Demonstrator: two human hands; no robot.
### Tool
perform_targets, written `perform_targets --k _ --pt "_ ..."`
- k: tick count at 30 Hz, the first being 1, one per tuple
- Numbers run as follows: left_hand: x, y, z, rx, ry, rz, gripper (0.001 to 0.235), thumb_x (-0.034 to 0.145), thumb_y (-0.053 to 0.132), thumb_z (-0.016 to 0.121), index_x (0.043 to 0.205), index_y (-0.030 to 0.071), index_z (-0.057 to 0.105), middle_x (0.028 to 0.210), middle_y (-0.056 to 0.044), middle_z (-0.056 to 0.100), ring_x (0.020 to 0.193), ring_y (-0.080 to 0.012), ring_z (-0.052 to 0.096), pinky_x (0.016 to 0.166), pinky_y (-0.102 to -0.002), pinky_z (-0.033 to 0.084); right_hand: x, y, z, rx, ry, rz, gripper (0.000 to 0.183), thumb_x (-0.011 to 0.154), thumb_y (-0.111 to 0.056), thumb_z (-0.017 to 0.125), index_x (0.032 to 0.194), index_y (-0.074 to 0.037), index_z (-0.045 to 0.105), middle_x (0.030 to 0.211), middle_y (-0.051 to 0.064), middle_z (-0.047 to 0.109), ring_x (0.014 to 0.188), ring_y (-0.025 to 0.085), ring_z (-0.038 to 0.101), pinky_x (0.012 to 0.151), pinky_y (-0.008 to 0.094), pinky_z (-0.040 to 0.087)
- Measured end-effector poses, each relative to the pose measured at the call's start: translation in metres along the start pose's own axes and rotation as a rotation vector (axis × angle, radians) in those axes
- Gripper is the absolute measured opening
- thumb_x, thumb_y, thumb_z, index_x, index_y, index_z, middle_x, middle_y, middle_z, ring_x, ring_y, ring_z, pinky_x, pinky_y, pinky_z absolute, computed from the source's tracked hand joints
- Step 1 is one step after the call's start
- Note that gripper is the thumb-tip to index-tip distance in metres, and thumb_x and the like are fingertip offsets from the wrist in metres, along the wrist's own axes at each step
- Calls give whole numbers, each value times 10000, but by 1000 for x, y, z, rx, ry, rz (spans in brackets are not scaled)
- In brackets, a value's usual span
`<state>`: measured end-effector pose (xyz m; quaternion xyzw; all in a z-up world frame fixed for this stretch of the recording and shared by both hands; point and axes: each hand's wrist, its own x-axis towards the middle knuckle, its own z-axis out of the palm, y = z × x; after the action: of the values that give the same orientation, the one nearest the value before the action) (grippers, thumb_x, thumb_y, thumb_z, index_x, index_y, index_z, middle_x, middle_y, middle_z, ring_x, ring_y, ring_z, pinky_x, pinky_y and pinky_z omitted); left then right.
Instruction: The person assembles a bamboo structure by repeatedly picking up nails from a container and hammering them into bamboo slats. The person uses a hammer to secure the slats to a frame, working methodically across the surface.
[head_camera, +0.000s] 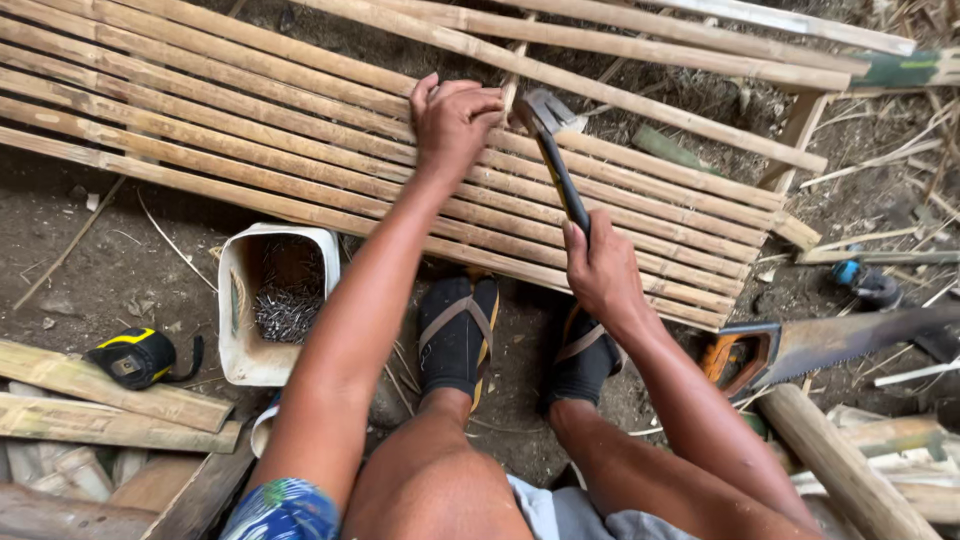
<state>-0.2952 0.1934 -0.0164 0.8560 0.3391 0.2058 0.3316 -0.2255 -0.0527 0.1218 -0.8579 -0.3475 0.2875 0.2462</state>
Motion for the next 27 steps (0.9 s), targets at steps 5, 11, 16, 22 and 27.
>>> perform_targets --k 5,11,16,22,27 --pt "23 -45 -34 -49 -165 35 69 898 277 834 931 221 810 992 37 787 1009 -142 676 1121 -449 274 -3 12 3 -37 -12 32 281 1049 -285 559 1044 -5 539 666 270 594 636 492 586 569 552 424" --pt "14 -42 -34 -39 -27 168 81 871 245 824 937 198 820 984 19 795 981 -145 672 1087 -407 318 -4 -14 -27 35 49 -16 269 1057 -276 540 1033 -9 559 641 192 569 564 382 578 529 493 422" --pt "21 -41 -28 9 -39 113 54 858 256 844 888 216 824 947 27 795 937 -138 664 1068 -419 320 -28 -14 -56 417 193 -376 267 1057 -303 434 1050 -50 519 597 70 530 483 196 519 469 387 402" --pt "17 -31 -31 -39 -94 36 89 830 265 855 901 219 828 927 19 793 935 -147 652 1051 -390 335 34 7 12 -61 -43 -52 330 1110 -317 547 1031 2 519 644 78 520 557 192 486 518 366 385" --pt "24 -27 -37 -15 -166 -65 114 816 300 852 899 226 828 907 26 783 1003 -177 593 1051 -400 305 -4 -26 -29 402 98 -232 212 1101 -230 468 1033 -42 537 656 150 554 551 279 534 517 413 441"
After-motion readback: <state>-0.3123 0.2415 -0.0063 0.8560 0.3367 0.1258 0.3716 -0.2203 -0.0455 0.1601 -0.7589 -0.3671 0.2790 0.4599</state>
